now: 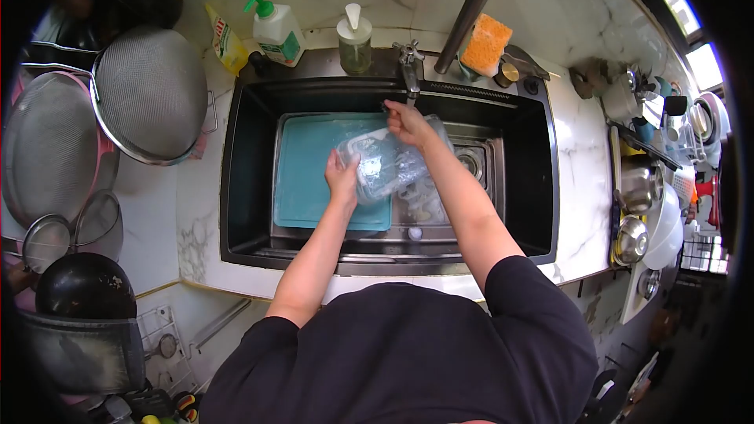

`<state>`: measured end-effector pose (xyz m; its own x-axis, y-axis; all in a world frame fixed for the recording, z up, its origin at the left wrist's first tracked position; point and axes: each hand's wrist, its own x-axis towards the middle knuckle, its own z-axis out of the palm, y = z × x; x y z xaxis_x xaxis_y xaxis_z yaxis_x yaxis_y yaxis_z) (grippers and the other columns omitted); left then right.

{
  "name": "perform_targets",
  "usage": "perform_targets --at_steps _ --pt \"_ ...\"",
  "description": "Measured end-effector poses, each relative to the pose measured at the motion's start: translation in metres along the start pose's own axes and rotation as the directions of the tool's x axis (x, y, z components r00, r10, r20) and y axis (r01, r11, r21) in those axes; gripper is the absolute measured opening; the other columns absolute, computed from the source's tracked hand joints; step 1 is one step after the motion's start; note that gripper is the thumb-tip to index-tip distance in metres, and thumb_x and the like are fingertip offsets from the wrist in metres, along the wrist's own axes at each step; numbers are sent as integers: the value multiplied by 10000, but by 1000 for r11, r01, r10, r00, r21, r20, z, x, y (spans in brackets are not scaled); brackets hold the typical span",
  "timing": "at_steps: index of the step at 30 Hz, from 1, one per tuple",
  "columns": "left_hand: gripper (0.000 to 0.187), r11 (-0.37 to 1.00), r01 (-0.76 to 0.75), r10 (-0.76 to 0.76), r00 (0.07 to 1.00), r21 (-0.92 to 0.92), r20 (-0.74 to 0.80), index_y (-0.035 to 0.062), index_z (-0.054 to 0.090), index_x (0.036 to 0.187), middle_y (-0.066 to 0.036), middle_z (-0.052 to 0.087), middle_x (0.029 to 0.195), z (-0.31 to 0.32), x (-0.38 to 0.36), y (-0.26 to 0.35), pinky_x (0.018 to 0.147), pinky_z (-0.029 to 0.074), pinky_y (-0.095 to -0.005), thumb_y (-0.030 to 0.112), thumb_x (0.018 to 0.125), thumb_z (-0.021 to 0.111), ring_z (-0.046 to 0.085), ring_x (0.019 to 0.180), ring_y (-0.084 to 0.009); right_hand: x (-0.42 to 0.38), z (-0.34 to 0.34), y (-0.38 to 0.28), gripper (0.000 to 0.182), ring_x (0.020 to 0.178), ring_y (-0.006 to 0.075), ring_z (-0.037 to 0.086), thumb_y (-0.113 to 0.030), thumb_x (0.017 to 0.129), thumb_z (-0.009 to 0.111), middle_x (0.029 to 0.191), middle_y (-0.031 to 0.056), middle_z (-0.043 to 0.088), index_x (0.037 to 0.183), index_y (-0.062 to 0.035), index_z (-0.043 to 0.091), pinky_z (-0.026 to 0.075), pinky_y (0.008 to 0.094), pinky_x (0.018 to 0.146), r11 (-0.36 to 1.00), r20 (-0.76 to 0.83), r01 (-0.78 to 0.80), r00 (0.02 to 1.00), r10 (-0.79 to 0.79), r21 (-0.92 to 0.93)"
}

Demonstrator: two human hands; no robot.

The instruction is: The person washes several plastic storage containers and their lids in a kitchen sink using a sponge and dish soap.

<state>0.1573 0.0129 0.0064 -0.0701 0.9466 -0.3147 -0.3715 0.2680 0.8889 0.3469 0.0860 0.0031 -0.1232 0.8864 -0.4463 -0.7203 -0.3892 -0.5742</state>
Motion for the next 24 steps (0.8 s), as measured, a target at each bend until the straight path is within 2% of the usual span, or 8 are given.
perform_targets --at_steps 4,7,8,11,15,19,20,24 --pt "649 997 24 -22 999 69 -37 -26 222 1307 -157 377 1256 1 -4 4 914 369 -311 40 779 594 410 1125 -228 -5 2 -13 142 641 187 558 -140 839 526 706 76 556 781 -10 529 489 260 603 974 -178 -199 968 177 -109" --pt "640 984 73 -73 997 160 -11 12 226 1316 -164 388 1245 3 2 7 901 384 -324 58 790 588 428 1106 -236 -16 16 -27 193 817 248 598 -137 846 511 875 143 594 919 38 544 514 313 743 905 -243 -250 955 172 -344" --pt "640 983 78 -77 997 166 -7 12 226 1316 -164 388 1245 4 9 4 901 384 -324 58 790 588 428 1106 -236 -29 29 -36 236 894 268 587 -121 845 502 948 180 586 988 65 526 501 339 798 888 -132 -277 960 245 -366" --pt "622 986 108 -122 987 129 105 22 234 1316 -163 400 1233 15 34 -2 884 397 -330 81 801 577 450 1081 -239 -32 25 -43 254 889 268 588 -94 831 510 951 186 582 1018 78 508 492 348 822 937 22 -204 975 219 -285" --pt "591 971 177 -213 944 161 250 13 254 1305 -154 452 1181 42 60 -6 846 417 -327 84 805 559 491 1027 -224 -31 15 -50 270 941 310 557 -28 823 466 1058 235 511 1048 121 445 492 344 827 988 -185 -103 979 80 -115" --pt "438 959 252 -281 884 125 373 20 355 1234 -131 509 1103 80 70 -4 811 435 -321 105 832 505 523 970 -202 -54 28 -60 278 1006 325 521 49 831 389 1084 244 474 1096 134 393 471 348 873 985 5 -79 997 81 -154" --pt "324 945 322 -318 874 51 368 -9 465 1125 -111 550 1036 87 80 -14 799 424 -281 108 824 482 534 934 -177 -65 41 -64 287 1023 325 513 73 835 361 1116 248 455 1113 139 380 457 347 895 982 9 -87 996 90 -168" --pt "239 948 314 -309 861 56 405 8 503 1043 -95 559 1005 111 90 -33 761 439 -296 117 836 458 544 906 -175 -70 39 -62 291 1036 318 505 62 840 358 1126 243 448 1120 139 368 447 351 907 980 38 -33 998 42 -196"
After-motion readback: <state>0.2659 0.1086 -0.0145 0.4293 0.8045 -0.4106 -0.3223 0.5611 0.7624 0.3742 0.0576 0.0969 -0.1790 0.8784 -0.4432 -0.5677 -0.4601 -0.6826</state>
